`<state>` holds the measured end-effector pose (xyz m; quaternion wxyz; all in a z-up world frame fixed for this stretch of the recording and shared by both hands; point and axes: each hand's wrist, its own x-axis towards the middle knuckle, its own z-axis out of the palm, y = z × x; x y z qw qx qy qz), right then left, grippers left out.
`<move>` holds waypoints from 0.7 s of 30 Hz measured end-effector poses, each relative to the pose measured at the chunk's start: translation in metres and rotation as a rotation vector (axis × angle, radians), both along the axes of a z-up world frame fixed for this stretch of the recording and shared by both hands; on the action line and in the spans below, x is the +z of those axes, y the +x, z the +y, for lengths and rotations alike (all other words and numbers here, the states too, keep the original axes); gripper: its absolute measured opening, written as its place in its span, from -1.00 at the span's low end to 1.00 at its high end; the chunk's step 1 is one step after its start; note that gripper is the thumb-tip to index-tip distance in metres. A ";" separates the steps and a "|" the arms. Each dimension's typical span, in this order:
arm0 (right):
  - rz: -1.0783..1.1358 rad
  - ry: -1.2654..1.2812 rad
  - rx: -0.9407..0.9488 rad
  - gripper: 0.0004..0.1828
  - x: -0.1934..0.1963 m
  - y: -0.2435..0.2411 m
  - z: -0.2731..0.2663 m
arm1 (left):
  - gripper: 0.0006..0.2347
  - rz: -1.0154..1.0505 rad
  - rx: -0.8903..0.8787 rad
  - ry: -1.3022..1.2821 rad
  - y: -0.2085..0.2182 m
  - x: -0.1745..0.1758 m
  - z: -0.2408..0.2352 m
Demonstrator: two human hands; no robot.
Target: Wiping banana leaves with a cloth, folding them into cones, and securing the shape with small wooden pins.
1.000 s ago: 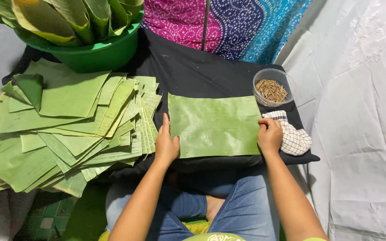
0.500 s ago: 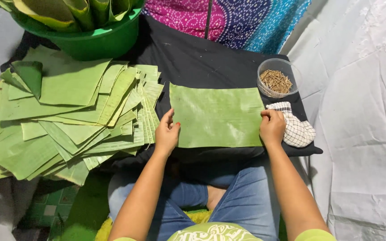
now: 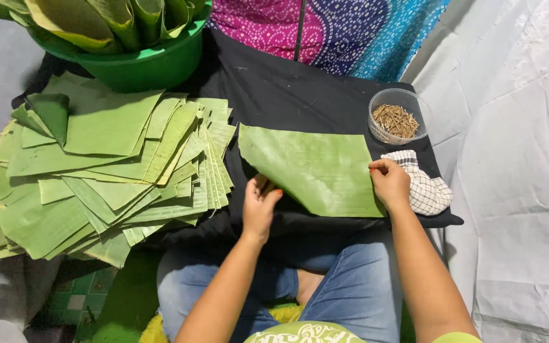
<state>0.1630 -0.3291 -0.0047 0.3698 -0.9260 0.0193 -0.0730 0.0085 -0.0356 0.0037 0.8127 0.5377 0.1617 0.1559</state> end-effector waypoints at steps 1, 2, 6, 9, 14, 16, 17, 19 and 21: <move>-0.003 0.000 -0.002 -0.84 0.002 -0.002 0.000 | -0.42 -0.003 -0.002 0.000 -0.001 0.006 -0.008; 0.026 0.023 0.006 -0.84 0.003 -0.005 -0.001 | -0.39 0.033 0.020 0.052 -0.003 0.012 -0.015; 0.071 0.077 0.070 -0.83 0.011 -0.014 -0.001 | -0.36 0.089 0.132 0.161 0.003 -0.001 -0.031; 0.146 0.065 0.134 -0.82 0.021 -0.019 -0.002 | -0.26 0.161 0.141 0.317 0.013 -0.004 -0.034; 0.199 -0.182 0.284 -0.77 0.025 -0.008 0.002 | -0.29 0.253 0.037 0.632 0.011 0.039 -0.042; 0.190 -0.325 0.326 -0.73 0.025 0.006 0.010 | -0.36 0.255 0.004 0.693 0.009 0.046 -0.044; 0.047 -0.319 0.333 -0.76 0.029 0.011 0.019 | -0.38 0.249 -0.003 0.726 0.008 0.044 -0.045; -0.095 -0.312 0.337 -0.75 0.040 0.020 0.043 | -0.40 0.243 -0.011 0.759 0.007 0.042 -0.045; -0.070 0.078 0.592 -0.66 0.054 0.028 0.071 | -0.42 0.231 -0.026 0.782 0.007 0.039 -0.044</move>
